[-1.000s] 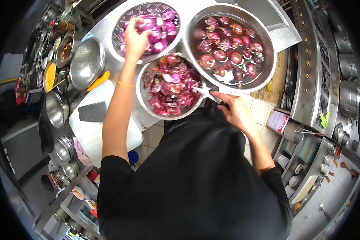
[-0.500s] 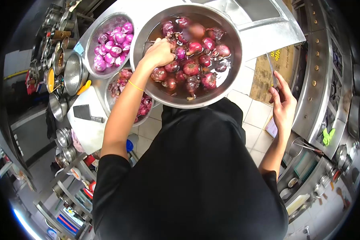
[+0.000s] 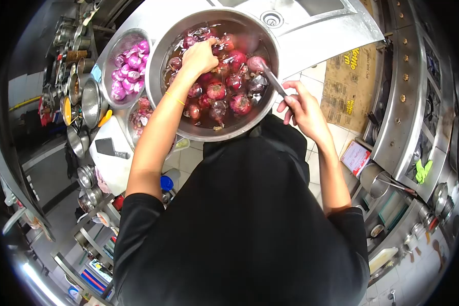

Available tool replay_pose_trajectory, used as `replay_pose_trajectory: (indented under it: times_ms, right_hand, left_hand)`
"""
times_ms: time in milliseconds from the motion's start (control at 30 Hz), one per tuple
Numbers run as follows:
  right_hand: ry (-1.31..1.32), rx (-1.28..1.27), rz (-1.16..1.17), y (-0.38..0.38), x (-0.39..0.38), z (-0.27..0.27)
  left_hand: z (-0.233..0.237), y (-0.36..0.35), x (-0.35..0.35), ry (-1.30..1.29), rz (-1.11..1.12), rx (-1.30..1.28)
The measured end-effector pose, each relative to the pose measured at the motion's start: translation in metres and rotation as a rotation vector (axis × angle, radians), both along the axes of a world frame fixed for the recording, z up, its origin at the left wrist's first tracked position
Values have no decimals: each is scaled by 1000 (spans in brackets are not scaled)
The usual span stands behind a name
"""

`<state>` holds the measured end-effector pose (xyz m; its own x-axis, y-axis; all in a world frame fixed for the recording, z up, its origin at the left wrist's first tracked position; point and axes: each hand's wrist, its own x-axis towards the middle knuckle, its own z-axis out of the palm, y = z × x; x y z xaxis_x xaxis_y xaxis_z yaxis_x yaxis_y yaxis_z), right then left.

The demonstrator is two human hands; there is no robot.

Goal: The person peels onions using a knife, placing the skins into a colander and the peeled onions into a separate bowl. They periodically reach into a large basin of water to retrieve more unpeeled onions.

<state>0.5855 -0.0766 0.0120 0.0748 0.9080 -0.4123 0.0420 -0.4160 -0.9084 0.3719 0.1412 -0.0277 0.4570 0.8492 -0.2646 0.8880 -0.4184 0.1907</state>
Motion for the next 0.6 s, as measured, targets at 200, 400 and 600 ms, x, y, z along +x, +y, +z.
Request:
replay_pose_trajectory:
  times_ms: [200,400,600]
  right_hand:
    - [-759,321,350,36,2,17]
    - [-1381,445,731,108,-33,20]
    - [-1409,475,913,128,-42,18]
  left_hand:
    - [5,3,-46,-528,234,-137]
    - [39,-43,-103,-1712,561,-1145]
    - [53,-104,-145,-1718,543,-750]
